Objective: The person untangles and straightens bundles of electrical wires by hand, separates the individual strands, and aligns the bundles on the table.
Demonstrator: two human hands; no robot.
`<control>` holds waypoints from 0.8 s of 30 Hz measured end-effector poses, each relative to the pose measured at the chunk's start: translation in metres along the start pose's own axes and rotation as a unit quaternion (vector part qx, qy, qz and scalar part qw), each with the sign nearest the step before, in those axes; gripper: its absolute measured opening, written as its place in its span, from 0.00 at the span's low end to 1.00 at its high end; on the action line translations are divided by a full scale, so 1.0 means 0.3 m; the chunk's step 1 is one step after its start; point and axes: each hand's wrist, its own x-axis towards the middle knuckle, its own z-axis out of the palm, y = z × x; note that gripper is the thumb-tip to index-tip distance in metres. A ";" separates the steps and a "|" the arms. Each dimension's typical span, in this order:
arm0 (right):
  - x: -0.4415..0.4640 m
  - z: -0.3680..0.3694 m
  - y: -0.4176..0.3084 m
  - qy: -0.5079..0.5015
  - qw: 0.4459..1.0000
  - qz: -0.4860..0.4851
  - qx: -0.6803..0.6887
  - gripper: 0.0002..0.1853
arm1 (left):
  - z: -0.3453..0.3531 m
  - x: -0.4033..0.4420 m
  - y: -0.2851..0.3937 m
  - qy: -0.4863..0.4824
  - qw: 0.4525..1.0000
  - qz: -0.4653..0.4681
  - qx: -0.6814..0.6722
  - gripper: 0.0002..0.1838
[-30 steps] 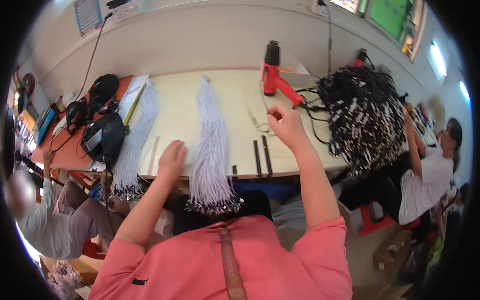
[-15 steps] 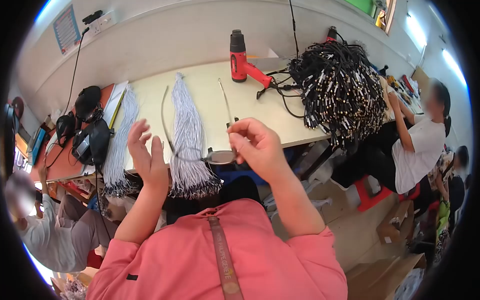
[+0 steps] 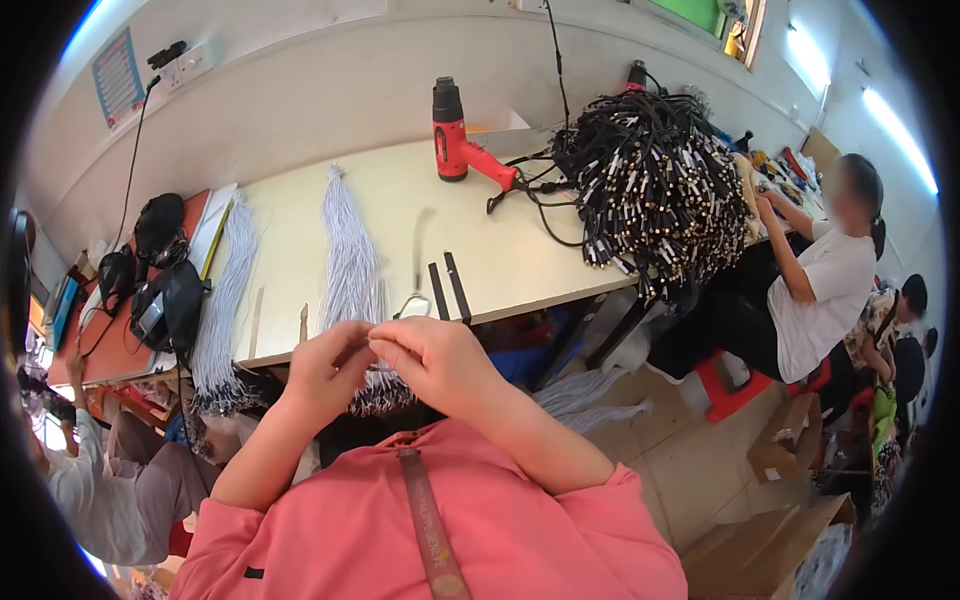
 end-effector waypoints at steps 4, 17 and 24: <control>-0.026 -0.069 0.017 0.160 0.970 -0.082 -0.165 0.08 | -0.076 0.003 0.001 0.073 0.996 0.053 -0.001 0.11; -0.026 -0.152 -0.121 -0.001 0.989 0.028 0.142 0.18 | -0.240 -0.066 0.248 0.086 0.965 0.230 0.090 0.10; -0.020 -0.250 -0.245 -0.050 0.971 -0.228 -0.046 0.17 | -0.255 -0.104 0.286 0.099 0.891 0.433 0.091 0.15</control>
